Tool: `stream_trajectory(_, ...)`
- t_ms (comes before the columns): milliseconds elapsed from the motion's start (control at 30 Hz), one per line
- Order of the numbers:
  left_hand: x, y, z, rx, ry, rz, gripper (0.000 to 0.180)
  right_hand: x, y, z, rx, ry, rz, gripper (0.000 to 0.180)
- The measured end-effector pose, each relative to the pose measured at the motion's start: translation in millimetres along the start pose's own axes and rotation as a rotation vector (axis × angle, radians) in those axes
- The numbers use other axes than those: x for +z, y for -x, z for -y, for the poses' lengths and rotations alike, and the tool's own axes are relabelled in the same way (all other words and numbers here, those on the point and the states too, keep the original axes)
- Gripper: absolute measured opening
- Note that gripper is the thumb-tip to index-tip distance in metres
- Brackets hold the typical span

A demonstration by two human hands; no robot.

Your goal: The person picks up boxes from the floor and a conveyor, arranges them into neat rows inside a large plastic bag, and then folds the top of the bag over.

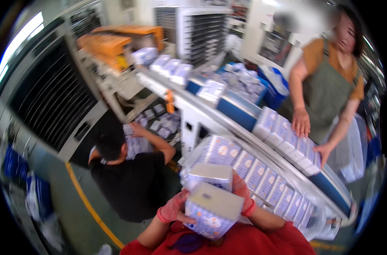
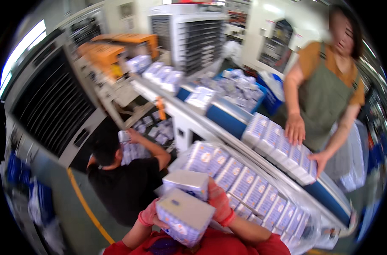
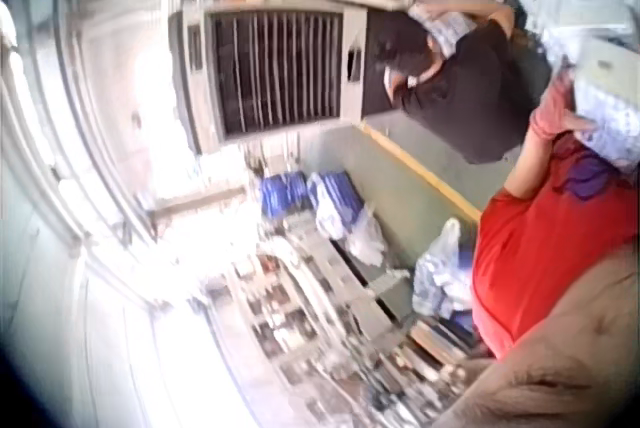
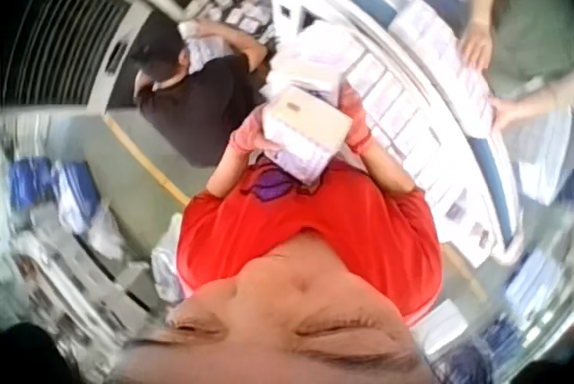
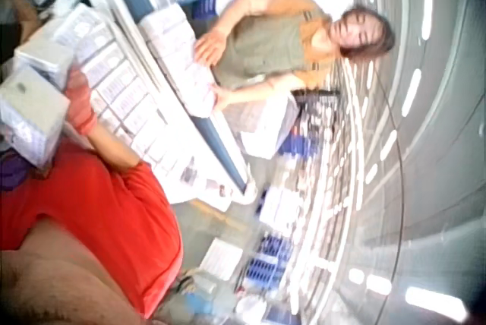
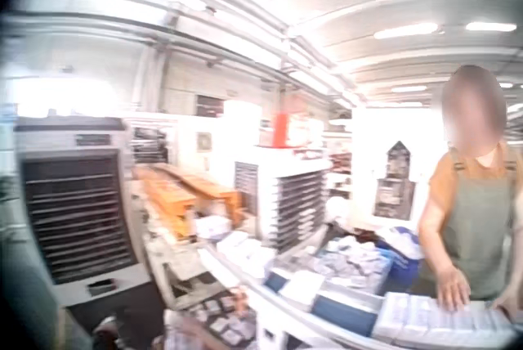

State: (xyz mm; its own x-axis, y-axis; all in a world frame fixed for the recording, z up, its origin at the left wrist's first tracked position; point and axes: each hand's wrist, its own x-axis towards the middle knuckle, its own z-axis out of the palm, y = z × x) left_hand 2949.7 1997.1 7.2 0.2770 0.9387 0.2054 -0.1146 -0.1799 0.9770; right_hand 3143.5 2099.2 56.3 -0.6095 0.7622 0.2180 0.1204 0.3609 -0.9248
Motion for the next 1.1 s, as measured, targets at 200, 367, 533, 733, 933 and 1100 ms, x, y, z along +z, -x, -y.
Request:
stream_trajectory(200,64,14,-30,0.315,-0.339,-0.486,0.077,-43,18,29,0.355,-0.48,0.293,0.038)
stream_trajectory(367,39,105,-49,0.439,-0.163,-0.836,0.049,-84,-81,-26,-0.227,0.393,-0.086,0.044)
stream_trajectory(533,80,229,-46,0.407,0.363,-1.536,0.046,-95,-126,-75,0.044,1.118,-0.096,0.061)
stream_trajectory(733,128,472,-5,0.03,-0.702,-2.432,0.042,-72,-108,-40,0.179,1.304,-0.035,0.073)
stream_trajectory(933,76,585,83,0.445,0.288,-2.447,0.043,-45,-60,-32,0.417,1.194,-0.17,0.072)
stream_trajectory(1100,-40,279,35,-0.181,-0.095,-1.864,0.023,-36,-54,-17,0.47,0.396,-0.125,0.096)
